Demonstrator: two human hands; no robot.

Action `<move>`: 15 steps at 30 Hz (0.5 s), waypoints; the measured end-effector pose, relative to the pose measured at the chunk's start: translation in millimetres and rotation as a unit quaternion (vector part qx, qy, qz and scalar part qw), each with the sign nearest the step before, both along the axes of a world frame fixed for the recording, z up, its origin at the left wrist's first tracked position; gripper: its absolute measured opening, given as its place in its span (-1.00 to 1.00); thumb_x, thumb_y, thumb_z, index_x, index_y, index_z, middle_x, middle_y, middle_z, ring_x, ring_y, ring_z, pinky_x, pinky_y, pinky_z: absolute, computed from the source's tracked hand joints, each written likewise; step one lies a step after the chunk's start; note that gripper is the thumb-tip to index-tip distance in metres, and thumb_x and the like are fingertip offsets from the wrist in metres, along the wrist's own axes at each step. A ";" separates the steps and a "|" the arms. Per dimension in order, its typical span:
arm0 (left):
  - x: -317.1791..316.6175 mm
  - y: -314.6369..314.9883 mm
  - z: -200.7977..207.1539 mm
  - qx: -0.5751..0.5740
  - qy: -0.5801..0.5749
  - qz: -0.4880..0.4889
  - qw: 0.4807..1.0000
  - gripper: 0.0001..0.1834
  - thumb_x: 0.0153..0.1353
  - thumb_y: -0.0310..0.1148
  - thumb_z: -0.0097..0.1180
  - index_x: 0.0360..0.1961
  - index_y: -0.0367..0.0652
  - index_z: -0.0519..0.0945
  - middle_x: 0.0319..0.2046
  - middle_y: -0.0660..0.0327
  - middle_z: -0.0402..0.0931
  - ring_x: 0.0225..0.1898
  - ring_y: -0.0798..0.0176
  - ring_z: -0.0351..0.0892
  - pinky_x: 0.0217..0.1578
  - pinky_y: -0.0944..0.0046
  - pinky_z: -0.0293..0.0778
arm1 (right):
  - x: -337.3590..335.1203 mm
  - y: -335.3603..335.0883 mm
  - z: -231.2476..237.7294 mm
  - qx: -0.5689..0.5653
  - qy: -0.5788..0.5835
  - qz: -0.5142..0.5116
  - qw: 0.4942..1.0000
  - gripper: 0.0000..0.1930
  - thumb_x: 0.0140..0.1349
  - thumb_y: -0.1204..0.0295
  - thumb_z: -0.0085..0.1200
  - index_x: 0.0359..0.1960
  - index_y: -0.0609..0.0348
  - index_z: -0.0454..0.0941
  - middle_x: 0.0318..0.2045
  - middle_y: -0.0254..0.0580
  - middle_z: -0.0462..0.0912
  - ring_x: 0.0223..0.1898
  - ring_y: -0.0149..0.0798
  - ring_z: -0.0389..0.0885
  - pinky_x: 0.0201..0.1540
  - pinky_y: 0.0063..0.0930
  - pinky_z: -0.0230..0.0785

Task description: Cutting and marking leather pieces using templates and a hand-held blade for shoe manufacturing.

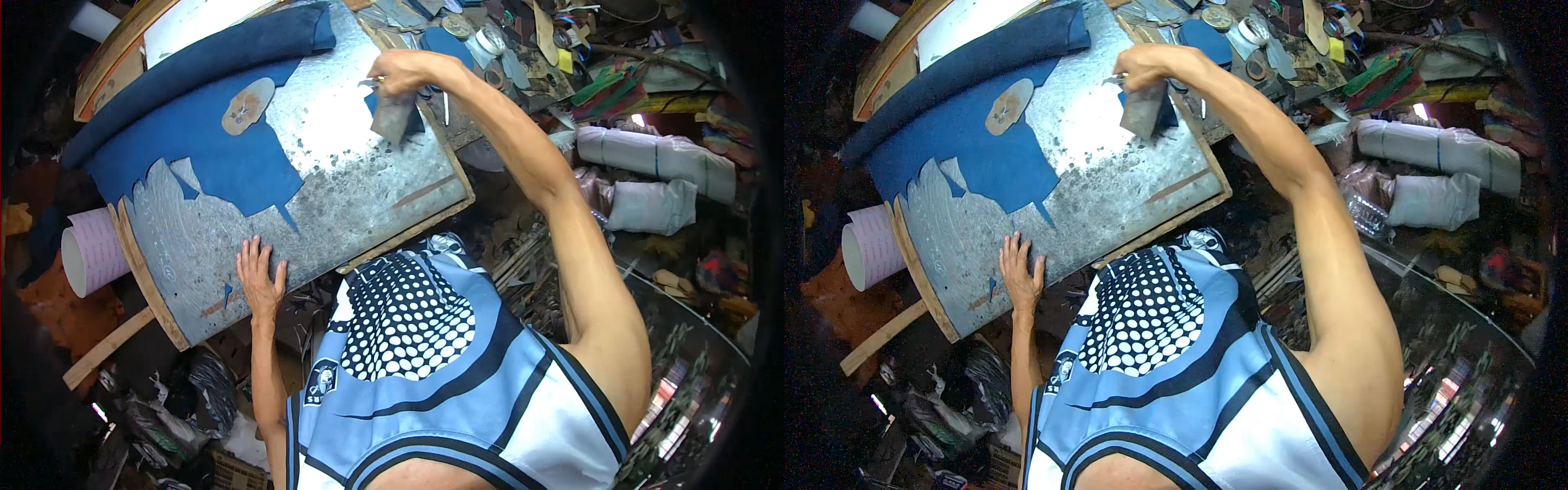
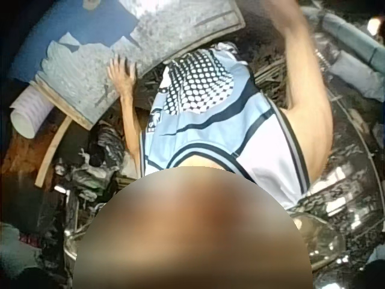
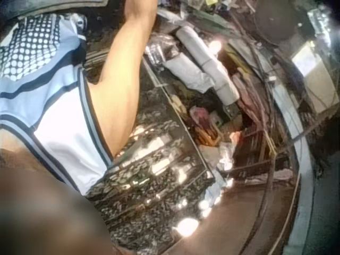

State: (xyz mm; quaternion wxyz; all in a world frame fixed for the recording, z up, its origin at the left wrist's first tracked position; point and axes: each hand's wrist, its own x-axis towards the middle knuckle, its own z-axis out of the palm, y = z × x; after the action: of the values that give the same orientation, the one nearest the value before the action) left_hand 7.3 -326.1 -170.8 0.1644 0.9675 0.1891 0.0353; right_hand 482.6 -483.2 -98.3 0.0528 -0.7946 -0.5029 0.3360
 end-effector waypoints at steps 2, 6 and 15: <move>1.1 -1.7 0.8 0.005 0.013 0.003 1.000 -0.57 0.19 -0.28 0.21 0.08 -0.17 0.53 0.33 0.04 0.32 0.42 -0.13 0.14 0.38 -0.20 -0.01 | 9.0 8.6 -2.8 0.062 -0.028 0.029 0.997 -0.69 0.00 0.41 0.12 -0.21 0.29 0.66 -0.40 0.07 0.70 -0.31 -0.07 0.69 -0.24 -0.17 0.50; 2.3 -4.7 -1.1 0.019 0.020 0.009 1.000 -0.58 0.21 -0.27 0.18 0.08 -0.18 0.52 0.33 0.04 0.31 0.42 -0.14 0.14 0.38 -0.21 -0.01 | 15.1 -17.9 -13.0 0.138 0.160 -0.059 0.976 -0.70 0.02 0.38 0.14 -0.19 0.19 0.69 -0.40 -0.02 0.71 -0.32 -0.14 0.67 -0.26 -0.29 0.48; 36.3 -23.3 14.1 0.047 0.009 0.062 0.997 -0.69 0.25 -0.27 0.18 -0.05 -0.22 0.59 0.18 -0.02 0.46 0.28 -0.17 0.33 0.30 -0.15 0.17 | -105.9 -84.9 -68.4 0.358 0.142 -0.286 0.877 -0.61 0.25 0.32 0.13 0.05 0.30 0.54 -0.05 0.25 0.60 0.02 0.18 0.58 0.11 -0.12 0.41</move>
State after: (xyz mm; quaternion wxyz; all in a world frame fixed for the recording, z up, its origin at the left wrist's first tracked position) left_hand 43.6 -349.4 -156.7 0.1149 0.9608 0.2482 0.0454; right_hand 376.7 -568.1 -166.7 0.4982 -0.7746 -0.3267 0.2124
